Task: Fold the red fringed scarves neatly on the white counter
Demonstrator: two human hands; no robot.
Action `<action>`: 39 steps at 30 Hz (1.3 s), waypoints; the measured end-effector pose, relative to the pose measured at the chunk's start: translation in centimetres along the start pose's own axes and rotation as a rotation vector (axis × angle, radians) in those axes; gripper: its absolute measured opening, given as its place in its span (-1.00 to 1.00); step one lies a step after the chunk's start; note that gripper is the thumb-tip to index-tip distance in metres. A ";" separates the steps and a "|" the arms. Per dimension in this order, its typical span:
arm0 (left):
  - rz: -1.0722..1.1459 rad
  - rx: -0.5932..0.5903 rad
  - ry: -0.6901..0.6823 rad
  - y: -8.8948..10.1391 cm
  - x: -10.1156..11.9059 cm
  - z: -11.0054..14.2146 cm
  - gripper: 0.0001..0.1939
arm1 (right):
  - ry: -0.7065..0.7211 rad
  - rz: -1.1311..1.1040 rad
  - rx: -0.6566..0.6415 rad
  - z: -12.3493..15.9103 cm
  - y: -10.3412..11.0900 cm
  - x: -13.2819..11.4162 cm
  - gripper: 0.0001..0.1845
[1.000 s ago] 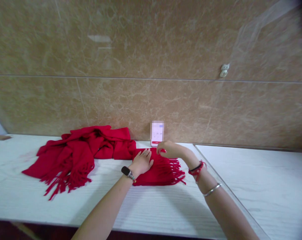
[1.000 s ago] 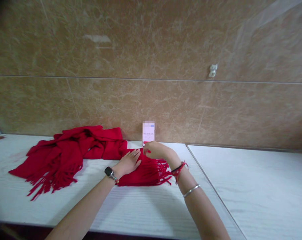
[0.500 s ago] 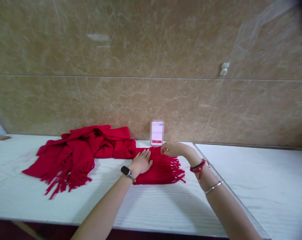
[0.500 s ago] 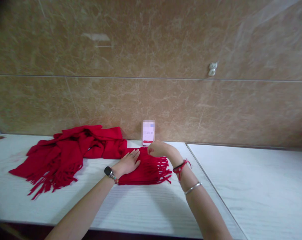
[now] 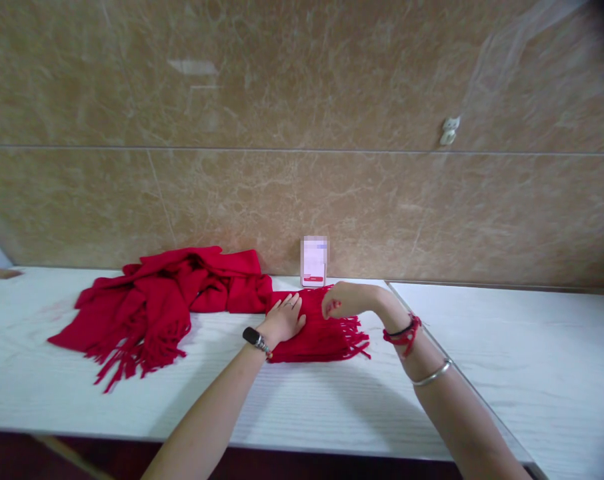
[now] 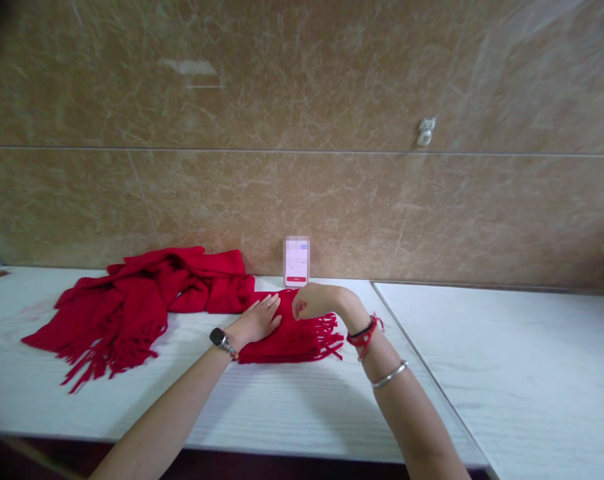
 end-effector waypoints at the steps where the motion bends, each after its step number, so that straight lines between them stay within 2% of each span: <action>1: -0.002 -0.002 0.000 -0.1 0.0 -0.1 -0.50 | 0.063 -0.017 -0.020 -0.4 -0.6 -1.1 -0.65; 2: -0.001 -0.010 0.003 -0.2 -0.1 -0.1 -0.50 | 0.089 -0.020 -0.065 -0.8 -1.3 -2.0 -0.66; 4: 0.010 -0.034 0.008 -0.5 -0.2 -0.2 -0.49 | 0.047 0.015 -0.162 -1.5 -2.9 -2.7 -0.72; 6: 0.021 -0.052 0.012 -0.6 -0.3 -0.2 -0.48 | -0.084 0.038 -0.232 -1.5 -3.7 -2.1 -0.77; 9: 0.017 -0.046 0.010 -0.3 -0.2 -0.1 -0.48 | -0.286 -0.048 -0.295 -0.1 -3.3 0.0 -0.81; 11: 0.000 -0.016 0.006 0.1 0.0 0.0 -0.50 | -0.379 -0.119 -0.275 1.3 -2.4 2.0 -0.83; 14: -0.027 0.067 -0.005 1.0 0.6 0.2 -0.55 | -0.437 -0.171 -0.102 3.0 -0.9 5.4 -0.80; 17: -0.025 0.149 -0.031 1.9 1.4 0.3 -0.58 | -0.423 -0.131 0.139 3.7 -1.0 9.0 -0.73; 20: -0.001 0.192 -0.078 2.6 2.2 0.5 -0.53 | -0.430 -0.032 0.344 3.8 -2.9 11.7 -0.70; 23: 0.036 0.201 -0.225 3.5 3.7 1.2 -0.47 | -0.246 -0.131 0.447 2.7 -5.2 11.8 -0.65; 26: 0.061 0.146 -0.441 4.0 6.0 2.4 -0.32 | -0.111 -0.210 0.504 1.6 -6.2 11.3 -0.59; 28: 0.059 0.104 -0.513 3.9 7.2 2.9 -0.22 | -0.103 -0.220 0.518 1.1 -6.4 11.2 -0.50; 31: 0.022 0.047 -0.511 3.0 8.0 3.0 -0.23 | -0.062 -0.201 0.457 0.6 -7.0 11.1 -0.40; 35: 0.003 -0.008 -0.471 1.8 7.8 2.5 -0.29 | -0.059 -0.034 0.305 0.3 -8.2 11.2 -0.46; 39: 0.026 -0.065 -0.443 1.5 7.2 2.1 -0.33 | -0.091 0.107 0.201 0.2 -9.0 11.5 -0.52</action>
Point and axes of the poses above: each hand's wrist, its own z-axis away from the middle knuckle, its own y-axis out of the back of the hand, x = y × z, the point moved 7 cm from there along -z, towards the middle knuckle, and after that the axes turned 9 degrees about -z, right-handed, at the moved point
